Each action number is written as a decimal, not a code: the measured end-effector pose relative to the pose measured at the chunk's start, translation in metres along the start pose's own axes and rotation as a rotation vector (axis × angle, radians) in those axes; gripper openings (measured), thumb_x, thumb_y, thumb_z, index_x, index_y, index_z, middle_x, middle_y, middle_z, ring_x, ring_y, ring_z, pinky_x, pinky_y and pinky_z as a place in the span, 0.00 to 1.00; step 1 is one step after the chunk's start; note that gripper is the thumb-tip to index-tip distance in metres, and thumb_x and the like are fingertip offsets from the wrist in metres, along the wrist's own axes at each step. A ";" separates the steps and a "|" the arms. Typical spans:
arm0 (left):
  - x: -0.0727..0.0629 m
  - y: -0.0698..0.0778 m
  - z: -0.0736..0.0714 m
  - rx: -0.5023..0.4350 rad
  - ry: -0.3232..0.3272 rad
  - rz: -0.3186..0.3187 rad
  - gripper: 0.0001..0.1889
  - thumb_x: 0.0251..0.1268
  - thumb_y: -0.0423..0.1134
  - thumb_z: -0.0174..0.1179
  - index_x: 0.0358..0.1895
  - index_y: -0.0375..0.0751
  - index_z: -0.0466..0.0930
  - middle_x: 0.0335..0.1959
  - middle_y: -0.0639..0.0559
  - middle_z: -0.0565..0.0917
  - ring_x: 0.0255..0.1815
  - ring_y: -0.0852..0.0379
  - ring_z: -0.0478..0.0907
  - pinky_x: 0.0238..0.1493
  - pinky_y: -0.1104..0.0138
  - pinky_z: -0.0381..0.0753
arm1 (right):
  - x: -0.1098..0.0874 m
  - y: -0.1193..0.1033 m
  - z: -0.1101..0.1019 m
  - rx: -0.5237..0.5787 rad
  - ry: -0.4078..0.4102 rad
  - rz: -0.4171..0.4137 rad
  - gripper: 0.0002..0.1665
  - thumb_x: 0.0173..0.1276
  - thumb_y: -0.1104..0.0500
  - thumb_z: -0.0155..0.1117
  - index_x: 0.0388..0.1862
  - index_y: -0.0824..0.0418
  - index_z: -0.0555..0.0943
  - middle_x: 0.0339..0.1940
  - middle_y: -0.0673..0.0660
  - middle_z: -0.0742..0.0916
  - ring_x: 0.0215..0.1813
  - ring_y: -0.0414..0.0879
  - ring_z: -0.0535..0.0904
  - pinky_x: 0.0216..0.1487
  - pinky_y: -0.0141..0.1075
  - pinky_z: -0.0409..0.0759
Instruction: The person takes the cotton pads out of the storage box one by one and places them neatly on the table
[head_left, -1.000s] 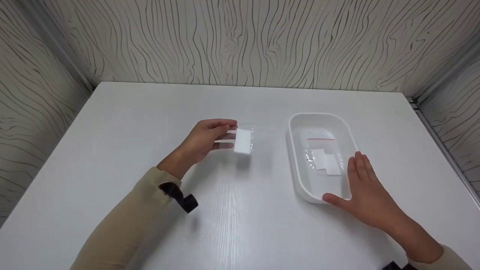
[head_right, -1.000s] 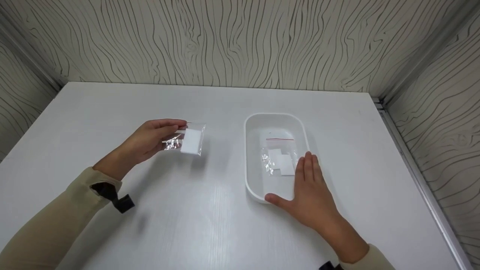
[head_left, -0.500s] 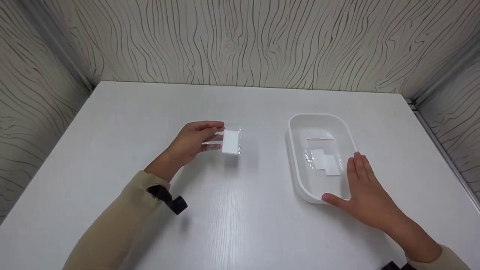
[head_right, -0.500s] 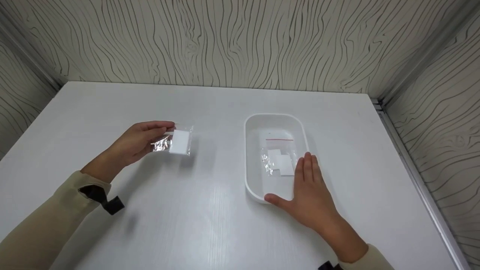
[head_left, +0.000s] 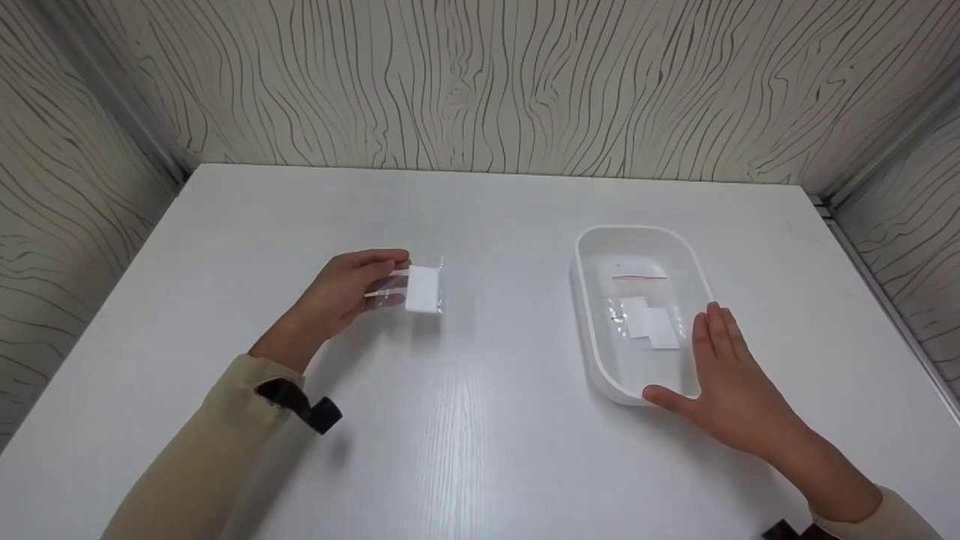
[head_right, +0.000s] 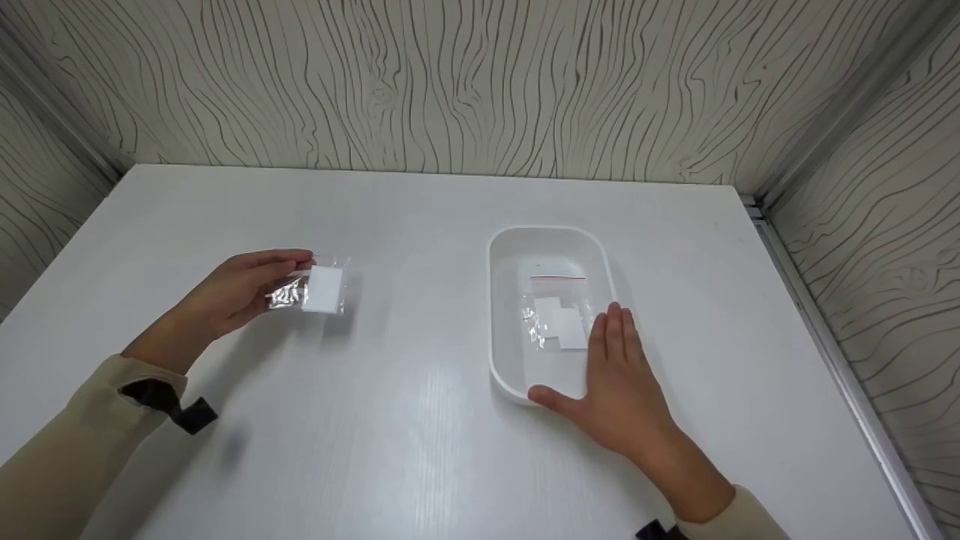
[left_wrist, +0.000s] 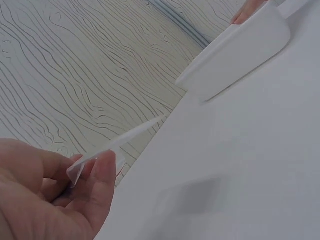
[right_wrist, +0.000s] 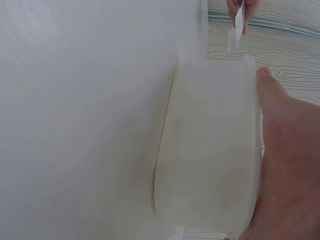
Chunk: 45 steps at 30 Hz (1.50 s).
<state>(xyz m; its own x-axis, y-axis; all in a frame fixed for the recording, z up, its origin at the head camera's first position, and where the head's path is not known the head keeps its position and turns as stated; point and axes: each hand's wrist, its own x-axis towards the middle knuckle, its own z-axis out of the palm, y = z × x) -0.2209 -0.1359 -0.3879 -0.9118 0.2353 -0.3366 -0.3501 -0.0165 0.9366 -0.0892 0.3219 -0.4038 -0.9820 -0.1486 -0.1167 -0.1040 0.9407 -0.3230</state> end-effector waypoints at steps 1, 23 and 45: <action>-0.001 -0.001 -0.003 0.003 -0.001 -0.003 0.21 0.81 0.33 0.49 0.71 0.33 0.71 0.66 0.43 0.75 0.64 0.48 0.75 0.63 0.59 0.80 | 0.000 0.000 0.000 0.001 -0.001 0.002 0.76 0.64 0.25 0.62 0.78 0.80 0.37 0.81 0.74 0.37 0.81 0.68 0.27 0.78 0.64 0.40; -0.015 -0.008 -0.052 0.101 -0.050 0.003 0.23 0.80 0.34 0.52 0.73 0.29 0.68 0.66 0.45 0.74 0.63 0.51 0.74 0.65 0.58 0.79 | 0.001 -0.003 0.000 0.000 -0.002 0.016 0.77 0.63 0.25 0.63 0.78 0.80 0.37 0.81 0.75 0.38 0.81 0.67 0.26 0.77 0.67 0.45; -0.005 -0.015 -0.079 0.296 -0.008 -0.067 0.23 0.81 0.37 0.51 0.73 0.35 0.69 0.73 0.42 0.70 0.64 0.52 0.72 0.56 0.70 0.81 | 0.001 -0.003 -0.001 0.007 -0.002 0.028 0.77 0.63 0.24 0.63 0.79 0.79 0.37 0.81 0.74 0.37 0.82 0.67 0.27 0.76 0.67 0.46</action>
<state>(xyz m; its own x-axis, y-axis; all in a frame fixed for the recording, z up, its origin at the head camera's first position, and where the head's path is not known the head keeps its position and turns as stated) -0.2283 -0.2132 -0.4077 -0.8865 0.2338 -0.3992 -0.3306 0.2834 0.9002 -0.0897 0.3196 -0.4016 -0.9842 -0.1227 -0.1280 -0.0751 0.9423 -0.3263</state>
